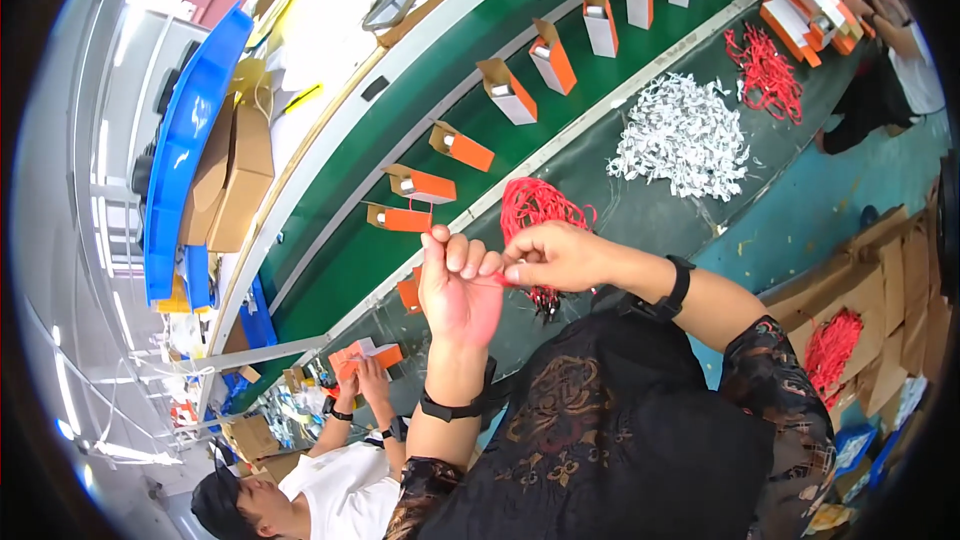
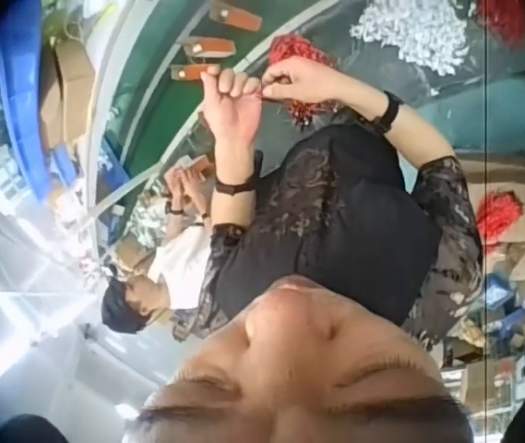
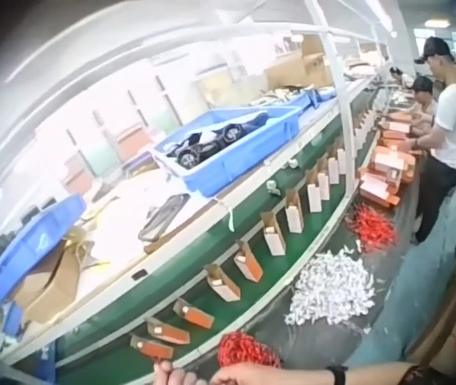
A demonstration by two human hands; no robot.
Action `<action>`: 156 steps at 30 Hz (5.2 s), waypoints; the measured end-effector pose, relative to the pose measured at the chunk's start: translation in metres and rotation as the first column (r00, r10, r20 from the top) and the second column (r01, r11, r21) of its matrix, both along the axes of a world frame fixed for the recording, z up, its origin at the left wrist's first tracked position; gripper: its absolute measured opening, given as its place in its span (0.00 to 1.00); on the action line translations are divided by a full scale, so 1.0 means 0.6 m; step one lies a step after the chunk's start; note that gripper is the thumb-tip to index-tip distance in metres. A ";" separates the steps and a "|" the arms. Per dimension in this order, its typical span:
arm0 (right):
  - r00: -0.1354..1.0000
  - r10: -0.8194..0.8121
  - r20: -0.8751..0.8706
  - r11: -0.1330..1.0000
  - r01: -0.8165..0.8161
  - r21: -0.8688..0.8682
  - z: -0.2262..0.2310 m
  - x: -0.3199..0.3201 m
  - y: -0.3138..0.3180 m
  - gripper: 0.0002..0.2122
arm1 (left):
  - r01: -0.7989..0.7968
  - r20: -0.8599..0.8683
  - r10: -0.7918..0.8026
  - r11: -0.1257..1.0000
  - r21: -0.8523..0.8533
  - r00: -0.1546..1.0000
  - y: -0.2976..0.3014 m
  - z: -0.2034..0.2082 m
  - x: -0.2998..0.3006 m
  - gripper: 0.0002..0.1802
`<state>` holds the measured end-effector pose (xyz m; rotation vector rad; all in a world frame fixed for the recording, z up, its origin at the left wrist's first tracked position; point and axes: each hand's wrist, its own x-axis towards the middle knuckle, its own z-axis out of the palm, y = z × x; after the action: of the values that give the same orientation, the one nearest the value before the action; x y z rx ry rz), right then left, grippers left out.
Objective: The person picks up a red lanyard and a white plastic clip, joins them together by hand, and places the assembled unit into a small orange box. This process is repeated for additional lanyards and clips, with the person occasionally moving boxes along the assembly line.
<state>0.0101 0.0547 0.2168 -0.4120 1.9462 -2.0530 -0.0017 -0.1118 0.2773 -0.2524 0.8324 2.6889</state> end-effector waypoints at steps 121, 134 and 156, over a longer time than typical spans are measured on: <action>0.910 0.201 -0.362 0.178 0.329 0.927 -0.447 -0.258 -0.084 0.06 | -0.639 -0.414 -0.852 0.128 -0.758 0.320 -0.153 -0.119 -0.107 0.11; 0.871 -0.039 -0.489 0.926 0.216 0.311 -0.062 -0.072 -0.060 0.06 | -0.355 -0.288 -0.779 0.090 -0.930 0.557 -0.104 -0.271 -0.059 0.29; 0.949 -0.005 -0.316 0.084 0.316 0.945 -0.409 -0.159 0.256 0.09 | -0.163 -0.031 0.178 0.804 -0.571 0.984 -0.100 -0.127 0.075 0.12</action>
<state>-0.0855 0.2085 -0.0288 -0.0548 3.0524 -0.2022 0.0434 -0.1717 0.2013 -0.5152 1.6774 2.5042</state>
